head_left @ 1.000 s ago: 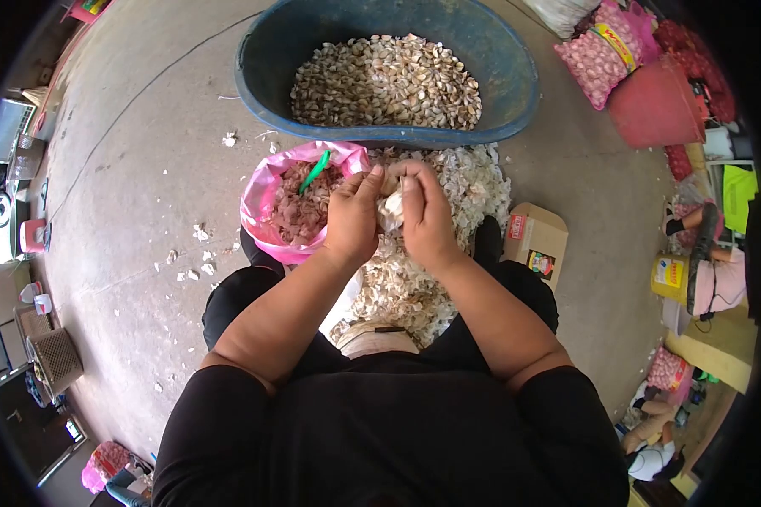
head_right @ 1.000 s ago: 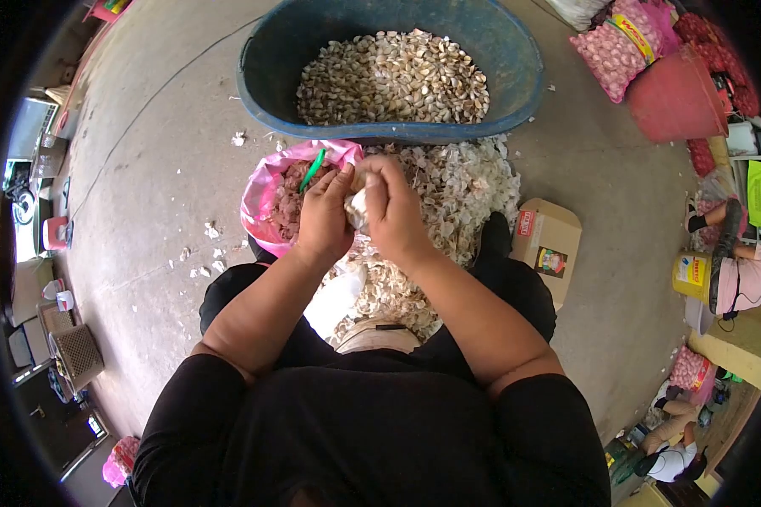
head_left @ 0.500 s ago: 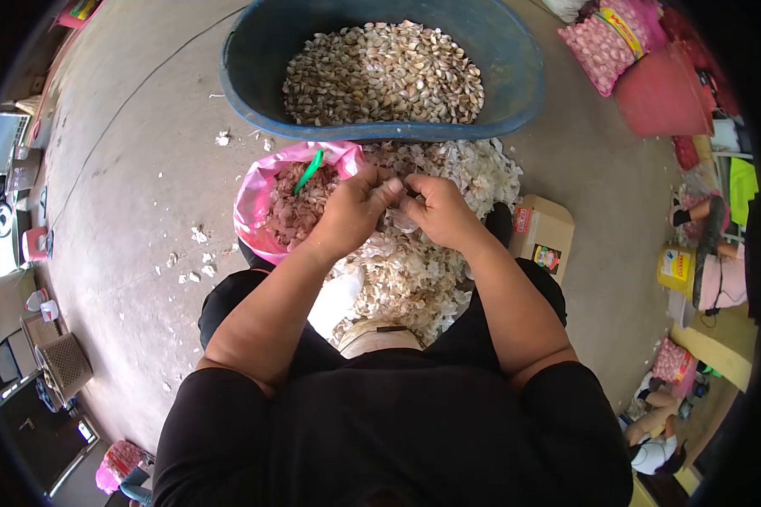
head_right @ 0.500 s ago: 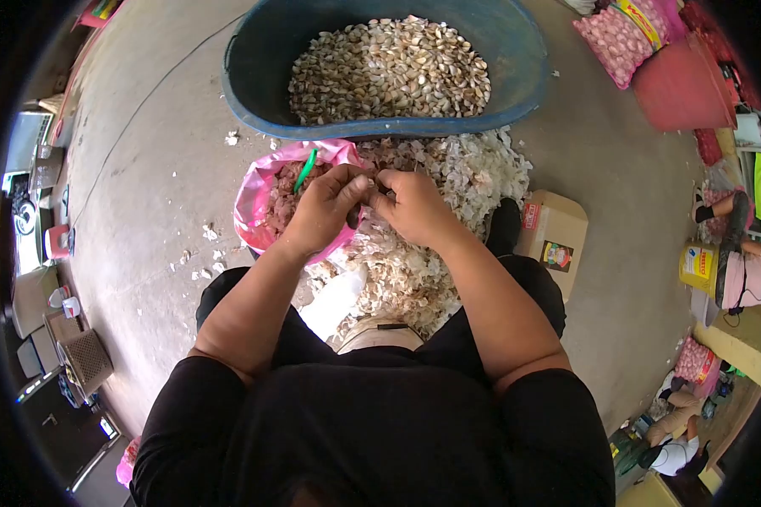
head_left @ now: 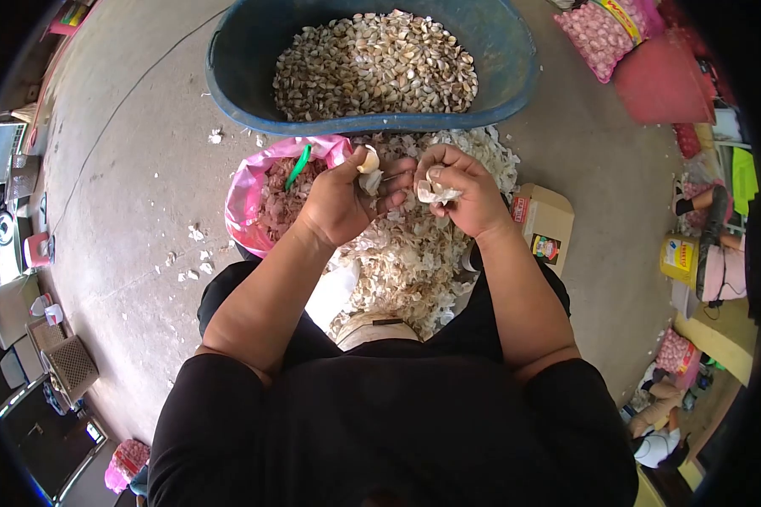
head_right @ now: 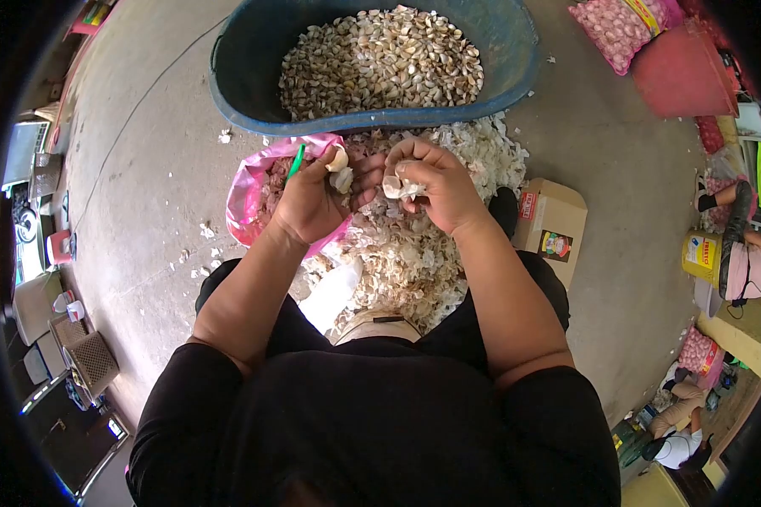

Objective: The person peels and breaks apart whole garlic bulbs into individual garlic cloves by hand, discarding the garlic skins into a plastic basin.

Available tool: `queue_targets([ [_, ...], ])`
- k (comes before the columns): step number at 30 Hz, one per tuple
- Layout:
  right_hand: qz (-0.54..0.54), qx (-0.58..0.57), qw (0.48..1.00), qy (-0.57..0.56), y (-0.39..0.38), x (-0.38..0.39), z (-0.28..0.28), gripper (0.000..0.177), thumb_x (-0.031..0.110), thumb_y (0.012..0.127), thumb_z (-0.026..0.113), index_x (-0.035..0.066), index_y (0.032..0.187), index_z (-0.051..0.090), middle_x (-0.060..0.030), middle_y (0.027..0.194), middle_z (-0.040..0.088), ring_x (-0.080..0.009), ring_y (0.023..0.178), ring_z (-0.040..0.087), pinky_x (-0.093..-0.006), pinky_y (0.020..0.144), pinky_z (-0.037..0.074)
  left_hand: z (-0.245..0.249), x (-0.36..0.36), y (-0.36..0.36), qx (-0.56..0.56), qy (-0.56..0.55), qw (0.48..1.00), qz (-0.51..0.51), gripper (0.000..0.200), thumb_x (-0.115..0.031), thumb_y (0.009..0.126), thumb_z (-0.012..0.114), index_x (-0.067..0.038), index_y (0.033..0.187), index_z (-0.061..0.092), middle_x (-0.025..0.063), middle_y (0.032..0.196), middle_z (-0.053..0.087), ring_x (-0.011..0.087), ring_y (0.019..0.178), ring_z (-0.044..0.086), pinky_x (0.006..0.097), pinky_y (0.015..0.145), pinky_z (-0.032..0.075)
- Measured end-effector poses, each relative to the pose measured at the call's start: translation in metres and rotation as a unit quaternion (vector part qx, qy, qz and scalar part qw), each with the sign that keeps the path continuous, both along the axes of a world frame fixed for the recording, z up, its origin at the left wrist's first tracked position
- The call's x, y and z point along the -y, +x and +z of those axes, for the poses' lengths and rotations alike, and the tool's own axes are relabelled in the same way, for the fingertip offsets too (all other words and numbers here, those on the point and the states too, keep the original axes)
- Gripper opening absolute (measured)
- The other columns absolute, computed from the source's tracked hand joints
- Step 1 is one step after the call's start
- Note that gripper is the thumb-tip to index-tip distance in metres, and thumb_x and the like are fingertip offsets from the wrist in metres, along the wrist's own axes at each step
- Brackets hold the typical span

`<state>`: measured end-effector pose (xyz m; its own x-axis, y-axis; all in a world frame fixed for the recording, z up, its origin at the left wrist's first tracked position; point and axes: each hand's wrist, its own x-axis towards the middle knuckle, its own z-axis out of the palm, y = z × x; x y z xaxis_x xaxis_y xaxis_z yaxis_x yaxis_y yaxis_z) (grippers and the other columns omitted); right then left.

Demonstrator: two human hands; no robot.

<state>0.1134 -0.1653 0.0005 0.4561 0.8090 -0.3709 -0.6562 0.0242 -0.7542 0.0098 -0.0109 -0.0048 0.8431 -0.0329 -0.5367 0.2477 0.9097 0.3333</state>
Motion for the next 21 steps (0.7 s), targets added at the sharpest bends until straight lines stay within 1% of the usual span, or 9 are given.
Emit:
queue_targets([
  [1, -0.001, 0.045, 0.999, -0.03, -0.002, 0.0, 0.001, 0.005, 0.009, 0.079, 0.053, 0.005, 0.081, 0.056, -0.0033, 0.076, 0.058, -0.007, 0.06, 0.051, -0.0204, 0.044, 0.038, -0.003, 0.0, -0.001, 0.017, -0.014, 1.0, 0.002, 0.044, -0.033, 0.093, 0.023, 0.001, 0.111, 0.043, 0.016, 0.115, 0.05, 0.0225, 0.1, 0.051, 0.033, 0.079, 0.043],
  [4, 0.011, 0.245, 0.964, -0.105, -0.013, -0.005, -0.006, 0.011, 0.014, 0.076, 0.06, 0.004, 0.078, 0.058, -0.0052, 0.078, 0.059, -0.0118, 0.061, 0.055, -0.0243, 0.047, 0.042, -0.006, 0.002, -0.001, 0.054, -0.026, 0.998, 0.027, 0.045, -0.032, 0.093, 0.023, 0.003, 0.114, 0.041, 0.0157, 0.116, 0.049, 0.0238, 0.104, 0.049, 0.0348, 0.085, 0.041],
  [8, 0.015, 0.519, 0.829, -0.208, -0.037, -0.016, 0.0, 0.023, 0.016, 0.069, 0.07, 0.001, 0.079, 0.058, -0.0076, 0.073, 0.06, -0.0128, 0.065, 0.058, -0.0268, 0.057, 0.046, -0.005, 0.012, -0.001, 0.037, -0.062, 0.997, 0.023, 0.046, -0.032, 0.092, 0.024, 0.004, 0.116, 0.04, 0.0146, 0.117, 0.048, 0.0247, 0.108, 0.045, 0.0378, 0.094, 0.034],
  [9, 0.0, 0.595, 0.782, -0.187, -0.038, -0.016, -0.006, 0.022, 0.016, 0.071, 0.068, -0.001, 0.082, 0.057, -0.0093, 0.075, 0.06, -0.0121, 0.064, 0.057, -0.0272, 0.058, 0.045, -0.006, 0.017, 0.0, 0.028, -0.052, 0.998, 0.018, 0.046, -0.032, 0.092, 0.024, 0.004, 0.116, 0.04, 0.0143, 0.117, 0.047, 0.0247, 0.109, 0.044, 0.0384, 0.095, 0.032],
  [12, -0.007, 0.616, 0.77, -0.165, -0.035, -0.019, -0.007, 0.02, 0.015, 0.074, 0.065, -0.002, 0.082, 0.057, -0.008, 0.075, 0.06, -0.0103, 0.063, 0.055, -0.0266, 0.057, 0.044, -0.005, 0.015, 0.002, 0.041, -0.047, 0.998, -0.008, 0.045, -0.032, 0.092, 0.026, 0.003, 0.115, 0.043, 0.0129, 0.115, 0.048, 0.0235, 0.109, 0.045, 0.0377, 0.095, 0.032],
  [15, 0.015, 0.47, 0.867, -0.165, -0.028, -0.018, -0.011, 0.023, 0.02, 0.074, 0.063, -0.002, 0.076, 0.057, -0.0123, 0.066, 0.058, -0.0205, 0.056, 0.056, -0.0297, 0.053, 0.044, -0.004, 0.005, 0.003, 0.057, -0.041, 0.997, -0.03, 0.04, -0.029, 0.091, 0.029, 0.0, 0.114, 0.045, 0.0127, 0.113, 0.049, 0.0222, 0.103, 0.048, 0.0359, 0.09, 0.036],
  [18, 0.058, 0.355, 0.922, -0.141, -0.017, -0.014, -0.007, 0.024, 0.021, 0.079, 0.06, -0.003, 0.08, 0.058, -0.0069, 0.064, 0.057, -0.011, 0.055, 0.051, -0.0259, 0.052, 0.042, -0.01, -0.004, 0.003, 0.031, 0.008, 0.999, -0.024, 0.038, -0.024, 0.09, 0.03, 0.0, 0.114, 0.046, 0.0139, 0.109, 0.052, 0.0211, 0.094, 0.051, 0.0339, 0.08, 0.041],
  [20, 0.087, 0.331, 0.93, -0.135, -0.009, -0.01, -0.008, 0.023, 0.02, 0.082, 0.057, -0.002, 0.081, 0.059, -0.0018, 0.064, 0.056, -0.007, 0.057, 0.048, -0.024, 0.051, 0.041, -0.014, -0.01, 0.002, 0.021, 0.068, 0.997, -0.022, 0.037, -0.022, 0.089, 0.03, -0.002, 0.115, 0.046, 0.0135, 0.104, 0.054, 0.0207, 0.09, 0.052, 0.034, 0.075, 0.043],
  [21, 0.096, 0.302, 0.94, -0.128, -0.007, -0.009, -0.008, 0.022, 0.02, 0.082, 0.057, -0.002, 0.081, 0.059, -0.0013, 0.065, 0.056, -0.0071, 0.057, 0.048, -0.0237, 0.052, 0.041, -0.011, -0.012, 0.001, 0.046, 0.062, 0.996, -0.04, 0.031, -0.021, 0.088, 0.039, -0.002, 0.109, 0.051, 0.0106, 0.098, 0.055, 0.0173, 0.085, 0.053, 0.0308, 0.067, 0.046],
])
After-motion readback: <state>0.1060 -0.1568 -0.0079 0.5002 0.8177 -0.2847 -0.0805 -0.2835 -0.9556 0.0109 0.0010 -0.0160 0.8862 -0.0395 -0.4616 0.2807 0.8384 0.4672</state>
